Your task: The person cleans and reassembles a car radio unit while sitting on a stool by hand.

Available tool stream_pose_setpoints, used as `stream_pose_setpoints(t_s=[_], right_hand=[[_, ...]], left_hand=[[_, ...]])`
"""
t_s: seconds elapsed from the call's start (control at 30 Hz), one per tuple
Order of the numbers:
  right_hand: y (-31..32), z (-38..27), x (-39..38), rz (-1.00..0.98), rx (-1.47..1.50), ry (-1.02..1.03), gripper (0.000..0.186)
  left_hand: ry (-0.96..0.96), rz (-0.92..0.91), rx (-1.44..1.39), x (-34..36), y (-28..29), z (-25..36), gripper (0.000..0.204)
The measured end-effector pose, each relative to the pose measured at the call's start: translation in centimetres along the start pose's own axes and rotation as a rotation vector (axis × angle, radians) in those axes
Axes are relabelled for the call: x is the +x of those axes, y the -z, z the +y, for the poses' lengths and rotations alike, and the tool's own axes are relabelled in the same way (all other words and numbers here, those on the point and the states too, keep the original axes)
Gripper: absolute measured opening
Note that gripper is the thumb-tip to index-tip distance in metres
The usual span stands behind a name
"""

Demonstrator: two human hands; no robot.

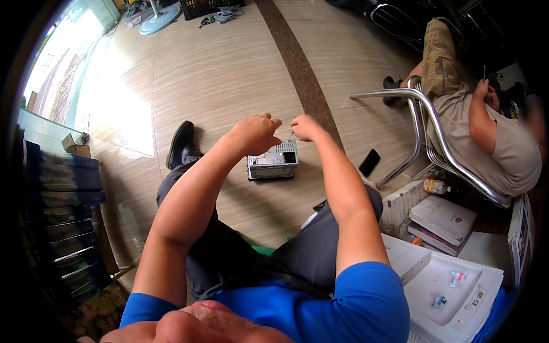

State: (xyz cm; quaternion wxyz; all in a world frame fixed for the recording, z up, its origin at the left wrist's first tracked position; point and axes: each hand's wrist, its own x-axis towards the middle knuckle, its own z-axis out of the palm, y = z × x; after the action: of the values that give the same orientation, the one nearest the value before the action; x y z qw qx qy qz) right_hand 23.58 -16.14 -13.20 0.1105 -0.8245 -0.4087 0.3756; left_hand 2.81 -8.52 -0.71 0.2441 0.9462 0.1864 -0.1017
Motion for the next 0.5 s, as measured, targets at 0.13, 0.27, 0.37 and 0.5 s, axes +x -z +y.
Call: stream_pose_setpoints(t_s=[0.13, 0.27, 0.37, 0.5], right_hand=[[0.0, 0.0, 0.2, 0.023, -0.066, -0.013, 0.025], [0.0, 0.1, 0.4, 0.043, -0.219, 0.049, 0.025], [-0.5, 0.9, 0.5, 0.181, -0.131, 0.215, 0.024], [-0.5, 1.1, 0.7, 0.142, -0.125, 0.208, 0.025]], left_hand=[[0.002, -0.006, -0.007, -0.1, 0.1, 0.1, 0.042], [0.001, -0.002, -0.002, -0.1, -0.1, -0.1, 0.042], [-0.007, -0.003, 0.0, 0.0, 0.0, 0.0, 0.042], [-0.001, 0.002, -0.002, 0.0, 0.0, 0.0, 0.042]])
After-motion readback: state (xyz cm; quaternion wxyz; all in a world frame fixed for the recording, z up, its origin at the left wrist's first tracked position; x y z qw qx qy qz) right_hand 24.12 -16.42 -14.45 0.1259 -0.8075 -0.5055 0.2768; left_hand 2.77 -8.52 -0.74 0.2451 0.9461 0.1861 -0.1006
